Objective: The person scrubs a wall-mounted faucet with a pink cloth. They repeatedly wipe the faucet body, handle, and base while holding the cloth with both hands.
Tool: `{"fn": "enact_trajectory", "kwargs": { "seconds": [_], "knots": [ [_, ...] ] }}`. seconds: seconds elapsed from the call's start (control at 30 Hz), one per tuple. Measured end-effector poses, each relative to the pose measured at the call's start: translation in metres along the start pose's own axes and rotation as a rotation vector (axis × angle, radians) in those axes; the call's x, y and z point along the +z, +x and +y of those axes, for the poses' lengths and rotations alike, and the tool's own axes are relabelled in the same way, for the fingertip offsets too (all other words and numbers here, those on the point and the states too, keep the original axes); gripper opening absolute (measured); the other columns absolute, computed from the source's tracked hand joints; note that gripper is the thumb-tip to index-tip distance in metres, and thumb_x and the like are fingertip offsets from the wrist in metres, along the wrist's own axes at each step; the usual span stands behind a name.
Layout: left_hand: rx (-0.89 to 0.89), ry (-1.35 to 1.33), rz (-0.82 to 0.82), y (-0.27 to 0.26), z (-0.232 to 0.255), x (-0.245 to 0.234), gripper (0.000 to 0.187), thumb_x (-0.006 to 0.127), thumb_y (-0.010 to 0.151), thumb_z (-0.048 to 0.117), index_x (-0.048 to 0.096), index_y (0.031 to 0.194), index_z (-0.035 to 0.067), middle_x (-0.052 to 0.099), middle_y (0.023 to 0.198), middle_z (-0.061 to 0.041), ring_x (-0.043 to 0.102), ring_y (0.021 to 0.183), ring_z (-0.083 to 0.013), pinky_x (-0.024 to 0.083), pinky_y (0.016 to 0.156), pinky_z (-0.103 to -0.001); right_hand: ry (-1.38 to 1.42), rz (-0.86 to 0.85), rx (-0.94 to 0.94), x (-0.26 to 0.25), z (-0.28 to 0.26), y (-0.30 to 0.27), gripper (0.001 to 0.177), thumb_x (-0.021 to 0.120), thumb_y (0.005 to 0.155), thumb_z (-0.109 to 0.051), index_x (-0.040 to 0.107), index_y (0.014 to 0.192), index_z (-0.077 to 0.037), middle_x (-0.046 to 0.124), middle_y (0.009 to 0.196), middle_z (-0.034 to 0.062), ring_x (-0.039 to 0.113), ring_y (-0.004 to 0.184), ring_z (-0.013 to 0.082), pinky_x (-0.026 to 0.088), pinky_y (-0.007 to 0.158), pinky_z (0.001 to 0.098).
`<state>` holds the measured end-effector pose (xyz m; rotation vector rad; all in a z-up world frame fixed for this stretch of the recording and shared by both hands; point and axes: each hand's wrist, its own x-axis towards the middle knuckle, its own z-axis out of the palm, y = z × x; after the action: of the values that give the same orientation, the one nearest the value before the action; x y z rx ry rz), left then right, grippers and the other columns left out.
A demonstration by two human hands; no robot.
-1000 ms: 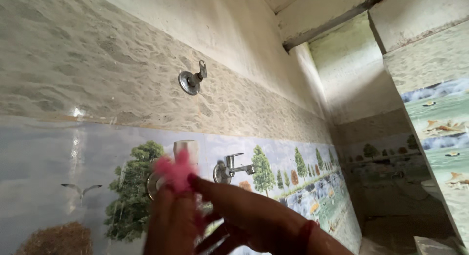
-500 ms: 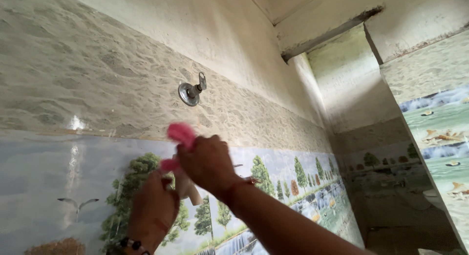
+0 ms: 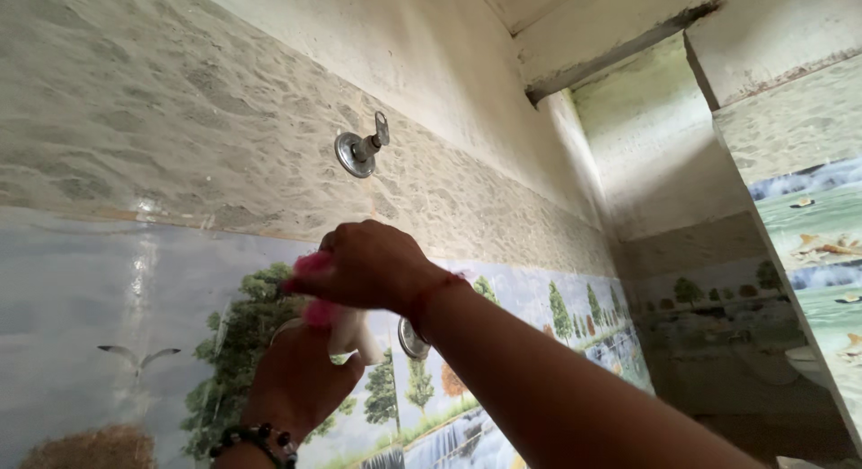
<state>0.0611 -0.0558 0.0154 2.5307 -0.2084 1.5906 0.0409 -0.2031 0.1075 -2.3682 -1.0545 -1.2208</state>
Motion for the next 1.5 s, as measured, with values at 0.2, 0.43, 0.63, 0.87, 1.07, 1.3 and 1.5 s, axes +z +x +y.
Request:
{"fn": "enact_trajectory", "kwargs": {
  "seconds": [0.2,0.43,0.63,0.87,1.07,1.3,1.5],
  "knots": [
    [-0.133,0.073,0.007,-0.004,0.001,0.005,0.033,0.071,0.080,0.042,0.075,0.097,0.014,0.073,0.102,-0.013,0.068,0.104,-0.0331,0.056,0.092,-0.046,0.083,0.436,-0.403,0.011,0.006,-0.027,0.046,0.055,0.089,-0.057,0.080,0.093,-0.018,0.078,0.097,0.0040,0.073,0.091,0.0270,0.058,0.074,0.0420],
    [-0.074,-0.001,0.207,-0.015,0.006,0.017,0.037,0.074,0.078,0.033,0.066,0.108,0.013,0.071,0.099,-0.009,0.066,0.100,-0.0327,0.055,0.086,-0.048,-0.157,0.034,0.079,-0.001,-0.011,0.013,0.047,0.050,0.099,-0.054,0.079,0.097,-0.017,0.073,0.096,0.0112,0.073,0.091,0.0274,0.058,0.080,0.0445],
    [-0.026,-0.046,0.453,-0.020,0.008,0.044,0.042,0.075,0.075,0.026,0.063,0.111,0.008,0.068,0.099,-0.014,0.065,0.097,-0.0343,0.056,0.081,-0.048,-0.070,0.253,-0.004,0.018,-0.008,-0.015,0.048,0.046,0.102,-0.051,0.076,0.092,-0.014,0.075,0.094,0.0100,0.074,0.088,0.0294,0.057,0.080,0.0446],
    [0.103,-0.091,0.523,-0.020,0.000,0.049,0.041,0.074,0.073,0.016,0.062,0.111,0.006,0.068,0.096,-0.016,0.066,0.092,-0.0351,0.055,0.078,-0.047,-0.117,0.213,-0.061,0.015,-0.010,-0.009,0.039,0.056,0.095,-0.050,0.077,0.094,-0.017,0.077,0.088,0.0088,0.073,0.083,0.0280,0.057,0.076,0.0448],
    [0.016,-0.035,0.410,-0.020,0.003,0.044,0.032,0.076,0.075,0.014,0.059,0.100,0.003,0.065,0.094,-0.017,0.066,0.092,-0.0354,0.053,0.082,-0.047,-0.157,-0.113,0.203,-0.009,-0.024,0.022,0.035,0.061,0.095,-0.040,0.080,0.100,-0.011,0.077,0.092,0.0120,0.078,0.084,0.0260,0.063,0.078,0.0432],
    [0.212,-0.146,0.582,-0.025,0.003,0.045,0.027,0.071,0.071,0.007,0.060,0.096,0.004,0.066,0.093,-0.015,0.064,0.095,-0.0377,0.050,0.086,-0.050,-0.296,0.178,-0.019,0.010,-0.002,-0.002,0.042,0.055,0.096,-0.054,0.074,0.103,-0.017,0.073,0.098,0.0145,0.071,0.088,0.0331,0.058,0.073,0.0485],
    [0.233,-0.115,0.648,-0.020,0.001,0.053,0.027,0.069,0.072,0.007,0.060,0.097,0.002,0.064,0.094,-0.018,0.061,0.094,-0.0406,0.048,0.087,-0.052,-0.220,0.332,-0.217,0.014,-0.013,-0.013,0.041,0.053,0.095,-0.049,0.077,0.091,-0.016,0.074,0.089,0.0086,0.070,0.088,0.0335,0.055,0.073,0.0488]
  ]
}}
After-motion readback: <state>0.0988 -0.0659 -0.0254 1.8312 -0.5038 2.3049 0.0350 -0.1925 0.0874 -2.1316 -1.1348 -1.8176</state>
